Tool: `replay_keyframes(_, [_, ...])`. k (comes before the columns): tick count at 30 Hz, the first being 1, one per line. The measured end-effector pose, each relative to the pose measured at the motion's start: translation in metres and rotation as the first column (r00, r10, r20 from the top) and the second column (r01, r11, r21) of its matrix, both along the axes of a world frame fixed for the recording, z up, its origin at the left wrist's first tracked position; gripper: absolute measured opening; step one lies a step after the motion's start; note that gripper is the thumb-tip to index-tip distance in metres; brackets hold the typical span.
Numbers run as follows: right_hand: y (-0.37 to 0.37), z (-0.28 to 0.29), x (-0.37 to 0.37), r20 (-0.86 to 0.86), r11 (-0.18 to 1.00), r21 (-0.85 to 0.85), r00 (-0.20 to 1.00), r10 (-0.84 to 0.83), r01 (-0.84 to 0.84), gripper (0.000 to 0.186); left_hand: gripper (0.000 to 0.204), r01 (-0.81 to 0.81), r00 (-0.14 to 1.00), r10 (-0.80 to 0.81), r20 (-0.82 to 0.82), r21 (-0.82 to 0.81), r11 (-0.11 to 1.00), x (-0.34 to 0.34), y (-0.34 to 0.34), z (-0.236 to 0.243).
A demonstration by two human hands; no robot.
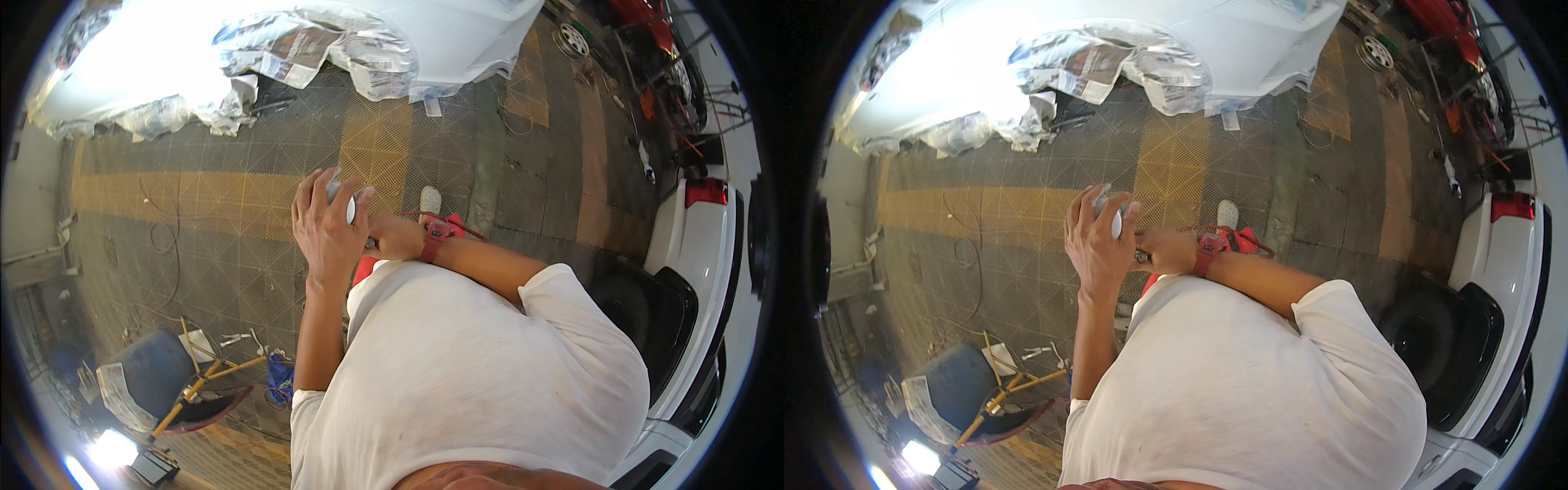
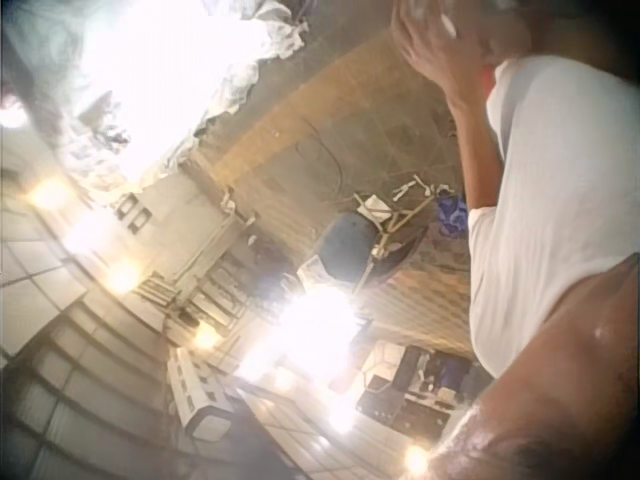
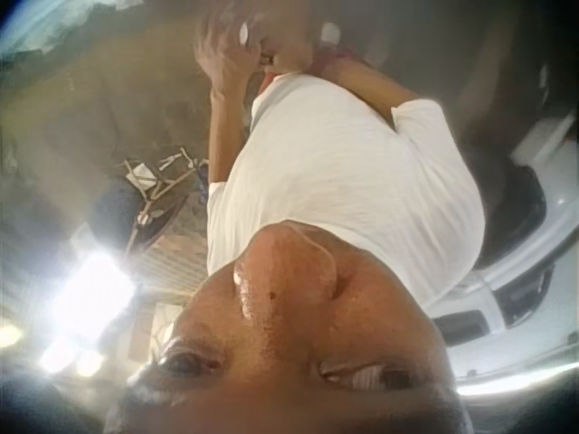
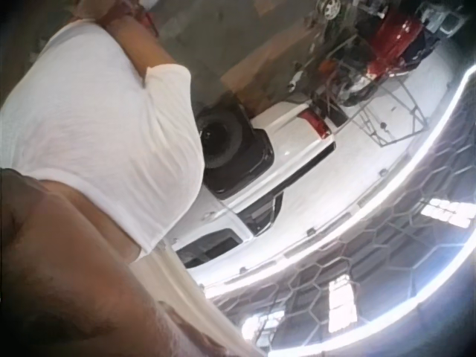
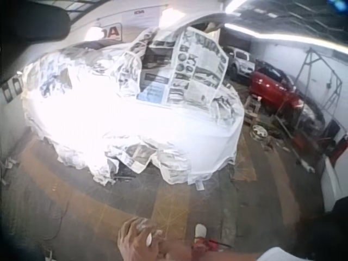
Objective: The person uses a spray gun to apply white paint to a car hood. They move around the hood, spraying different sections in smooth, overlapping passes to ensure even coverage.
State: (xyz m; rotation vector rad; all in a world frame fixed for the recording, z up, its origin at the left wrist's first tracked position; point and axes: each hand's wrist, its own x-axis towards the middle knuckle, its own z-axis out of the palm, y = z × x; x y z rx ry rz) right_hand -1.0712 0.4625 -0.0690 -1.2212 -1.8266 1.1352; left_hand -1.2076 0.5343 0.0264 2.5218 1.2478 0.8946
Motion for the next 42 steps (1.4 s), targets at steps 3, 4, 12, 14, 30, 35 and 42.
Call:
replay_keyframes(3, [-0.003, -0.007, 0.029, -0.014, 1.000, 0.023, 1.000, 0.004, -0.004, 0.043, 0.019, 0.019, 1.000, -0.018, -0.021, 0.039, 0.999, 0.033, -0.003, 0.003])
replay_keyframes(4, [-0.002, -0.009, 0.038, -0.050, 0.999, 0.039, 0.999, -0.005, 0.007, 0.043, 0.018, 0.056, 0.998, -0.056, 0.009, 0.016, 0.998, 0.043, 0.000, 0.003])
replay_keyframes(12, [-0.013, -0.007, 0.162, -0.069, 0.984, 0.002, 0.982, -0.177, 0.177, 0.037, 0.014, 0.396, 0.918, -0.395, -0.040, 0.028, 0.918, 0.178, 0.018, 0.021])
replay_keyframes(14, [-0.021, -0.009, 0.197, -0.017, 0.963, 0.016, 0.963, -0.267, 0.267, 0.035, 0.014, 0.512, 0.858, -0.512, -0.037, -0.014, 0.859, 0.220, 0.023, 0.029])
replay_keyframes(30, [-0.039, -0.024, 0.352, -0.139, 0.734, 0.001, 0.727, -0.672, 0.679, 0.041, 0.051, 0.561, 0.816, -0.568, 0.107, 0.088, 0.823, 0.440, 0.020, 0.010])
replay_keyframes(35, [0.015, 0.030, 0.416, -0.162, 0.554, -0.173, 0.532, -0.831, 0.814, 0.045, 0.071, 0.415, 0.855, -0.281, 0.437, -0.249, 0.875, 0.417, 0.003, -0.038])
replay_keyframes(42, [0.101, 0.082, 0.439, -0.400, 0.347, -0.275, 0.222, -0.889, 0.897, 0.062, 0.078, 0.444, 0.835, -0.290, 0.467, -0.884, -0.144, 0.332, -0.035, -0.170])
